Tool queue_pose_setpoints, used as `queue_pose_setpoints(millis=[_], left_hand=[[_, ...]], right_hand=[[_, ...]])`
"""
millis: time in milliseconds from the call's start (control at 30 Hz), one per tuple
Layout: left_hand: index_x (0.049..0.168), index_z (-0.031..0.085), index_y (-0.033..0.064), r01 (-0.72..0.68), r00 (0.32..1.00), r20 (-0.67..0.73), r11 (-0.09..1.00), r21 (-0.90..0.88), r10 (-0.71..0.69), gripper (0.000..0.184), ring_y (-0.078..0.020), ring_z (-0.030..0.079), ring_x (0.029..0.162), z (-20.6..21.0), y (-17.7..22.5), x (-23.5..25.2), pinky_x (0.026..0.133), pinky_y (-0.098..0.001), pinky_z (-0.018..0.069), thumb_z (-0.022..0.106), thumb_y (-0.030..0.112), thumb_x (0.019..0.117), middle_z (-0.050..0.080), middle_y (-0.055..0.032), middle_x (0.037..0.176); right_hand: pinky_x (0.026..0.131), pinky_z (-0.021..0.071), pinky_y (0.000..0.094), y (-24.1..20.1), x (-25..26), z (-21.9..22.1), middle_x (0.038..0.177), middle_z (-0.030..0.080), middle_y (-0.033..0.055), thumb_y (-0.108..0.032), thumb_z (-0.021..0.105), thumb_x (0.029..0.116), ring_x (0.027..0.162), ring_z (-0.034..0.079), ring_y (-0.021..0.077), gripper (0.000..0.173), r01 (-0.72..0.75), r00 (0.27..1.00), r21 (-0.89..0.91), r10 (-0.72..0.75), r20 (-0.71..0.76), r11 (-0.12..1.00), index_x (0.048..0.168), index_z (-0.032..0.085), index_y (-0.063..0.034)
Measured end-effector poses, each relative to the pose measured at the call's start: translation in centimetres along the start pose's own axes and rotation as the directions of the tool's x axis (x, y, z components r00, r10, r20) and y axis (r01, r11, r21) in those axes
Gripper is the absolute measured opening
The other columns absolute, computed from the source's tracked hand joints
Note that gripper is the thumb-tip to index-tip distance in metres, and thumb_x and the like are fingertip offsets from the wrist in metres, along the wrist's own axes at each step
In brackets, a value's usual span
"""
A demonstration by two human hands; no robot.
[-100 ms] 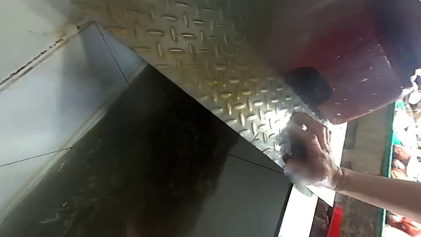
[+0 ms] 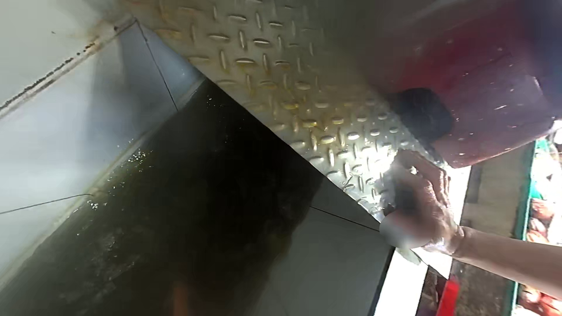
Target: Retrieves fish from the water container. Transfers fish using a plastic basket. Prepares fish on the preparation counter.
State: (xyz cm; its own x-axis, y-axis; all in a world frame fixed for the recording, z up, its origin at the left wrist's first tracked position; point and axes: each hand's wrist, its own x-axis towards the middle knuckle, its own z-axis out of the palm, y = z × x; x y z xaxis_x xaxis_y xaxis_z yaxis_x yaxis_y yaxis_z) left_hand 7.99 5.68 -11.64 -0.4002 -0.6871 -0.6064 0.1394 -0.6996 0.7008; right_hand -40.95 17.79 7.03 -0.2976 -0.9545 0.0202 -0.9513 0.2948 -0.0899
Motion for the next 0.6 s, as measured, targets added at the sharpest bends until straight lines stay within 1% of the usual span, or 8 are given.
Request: queue_pose_setpoints(millis=[67, 133, 233, 300, 500, 533, 567, 600], left_hand=[[0.140, 0.058, 0.0142, 0.269, 0.926, -0.289, 0.962, 0.052, -0.244, 0.043, -0.0120, 0.061, 0.123, 3.0, 1.9, 1.3, 0.104, -0.0371, 0.0527, 0.030, 0.032, 0.1131, 0.066, -0.0016, 0.134], [0.139, 0.056, 0.0088, 0.333, 0.892, -0.371, 0.931, 0.152, -0.258, 0.040, -0.0128, 0.061, 0.120, 5.1, 3.1, 2.4, 0.100, -0.0333, 0.0529, 0.034, 0.029, 0.1124, 0.064, -0.0049, 0.131], [0.141, 0.053, 0.0028, 0.240, 0.928, -0.295, 0.971, 0.006, -0.227, 0.044, -0.0145, 0.060, 0.124, 6.8, 3.9, 3.4, 0.103, -0.0352, 0.0527, 0.033, 0.030, 0.1124, 0.063, -0.0097, 0.134], [0.137, 0.054, 0.0050, 0.228, 0.921, -0.316, 0.973, -0.037, -0.228, 0.041, -0.0108, 0.061, 0.120, 8.6, 4.8, 3.9, 0.100, -0.0322, 0.0536, 0.034, 0.031, 0.1123, 0.065, -0.0065, 0.129], [0.157, 0.041, 0.0162, 0.072, 0.996, -0.055, 0.986, 0.150, -0.065, 0.055, -0.0127, 0.043, 0.145, 7.2, -0.2, 5.0, 0.120, -0.0350, 0.0372, 0.033, 0.045, 0.1110, 0.048, -0.0006, 0.157], [0.158, 0.040, 0.0144, 0.046, 0.998, -0.045, 0.976, 0.214, -0.037, 0.057, -0.0158, 0.043, 0.146, 7.9, -0.4, 5.4, 0.119, -0.0350, 0.0387, 0.033, 0.047, 0.1108, 0.047, -0.0040, 0.158], [0.154, 0.042, 0.0038, 0.016, 0.997, -0.073, 0.962, 0.273, 0.004, 0.055, -0.0221, 0.047, 0.143, 9.8, 0.3, 6.4, 0.116, -0.0342, 0.0428, 0.033, 0.039, 0.1122, 0.049, -0.0147, 0.155], [0.148, 0.044, -0.0081, 0.107, 0.989, -0.134, 0.907, 0.406, -0.056, 0.049, -0.0252, 0.052, 0.138, 12.6, 2.4, 8.0, 0.111, -0.0300, 0.0452, 0.032, 0.024, 0.1127, 0.052, -0.0242, 0.149]], right_hand=[[0.115, 0.0279, 0.0666, 0.1, 0.0, 0.1, 0.162, 0.038, 0.0198, -0.080, 0.033, 0.0905, 0.149, 0.034, 0.0422, 0.089, 0.009, 1.000, -0.006, -0.009, 0.001, 1.000, 0.155, 0.042, -0.0196], [0.115, 0.0280, 0.0661, 0.0, 0.0, 0.1, 0.161, 0.039, 0.0206, -0.079, 0.033, 0.0911, 0.149, 0.034, 0.0421, 0.088, 0.010, 1.000, -0.004, -0.010, -0.001, 1.000, 0.154, 0.042, -0.0189], [0.115, 0.0284, 0.0658, -0.1, 0.0, 0.0, 0.161, 0.040, 0.0199, -0.079, 0.035, 0.0911, 0.149, 0.035, 0.0413, 0.086, 0.002, 1.000, 0.003, -0.002, -0.009, 1.000, 0.154, 0.043, -0.0204], [0.117, 0.0272, 0.0660, -0.1, 0.1, 0.0, 0.162, 0.038, 0.0192, -0.079, 0.036, 0.0908, 0.150, 0.034, 0.0404, 0.086, -0.004, 1.000, 0.011, 0.004, -0.014, 1.000, 0.154, 0.043, -0.0212], [0.118, 0.0253, 0.0658, 0.4, -0.2, 0.2, 0.164, 0.035, 0.0184, -0.079, 0.036, 0.0903, 0.152, 0.030, 0.0408, 0.087, 0.004, 1.000, 0.029, -0.004, -0.004, 1.000, 0.155, 0.040, -0.0208], [0.118, 0.0259, 0.0657, 0.5, -0.2, 0.3, 0.163, 0.035, 0.0186, -0.079, 0.036, 0.0901, 0.151, 0.030, 0.0410, 0.087, 0.007, 1.000, 0.031, -0.007, -0.007, 0.999, 0.155, 0.041, -0.0206], [0.117, 0.0265, 0.0650, 0.4, -0.2, 0.2, 0.163, 0.036, 0.0187, -0.079, 0.035, 0.0904, 0.151, 0.031, 0.0407, 0.087, 0.007, 1.000, 0.033, -0.006, -0.009, 0.999, 0.155, 0.041, -0.0210], [0.118, 0.0270, 0.0642, 0.2, -0.1, 0.2, 0.163, 0.036, 0.0186, -0.079, 0.035, 0.0908, 0.151, 0.031, 0.0404, 0.087, 0.006, 1.000, 0.035, -0.005, -0.014, 0.999, 0.155, 0.041, -0.0214]])
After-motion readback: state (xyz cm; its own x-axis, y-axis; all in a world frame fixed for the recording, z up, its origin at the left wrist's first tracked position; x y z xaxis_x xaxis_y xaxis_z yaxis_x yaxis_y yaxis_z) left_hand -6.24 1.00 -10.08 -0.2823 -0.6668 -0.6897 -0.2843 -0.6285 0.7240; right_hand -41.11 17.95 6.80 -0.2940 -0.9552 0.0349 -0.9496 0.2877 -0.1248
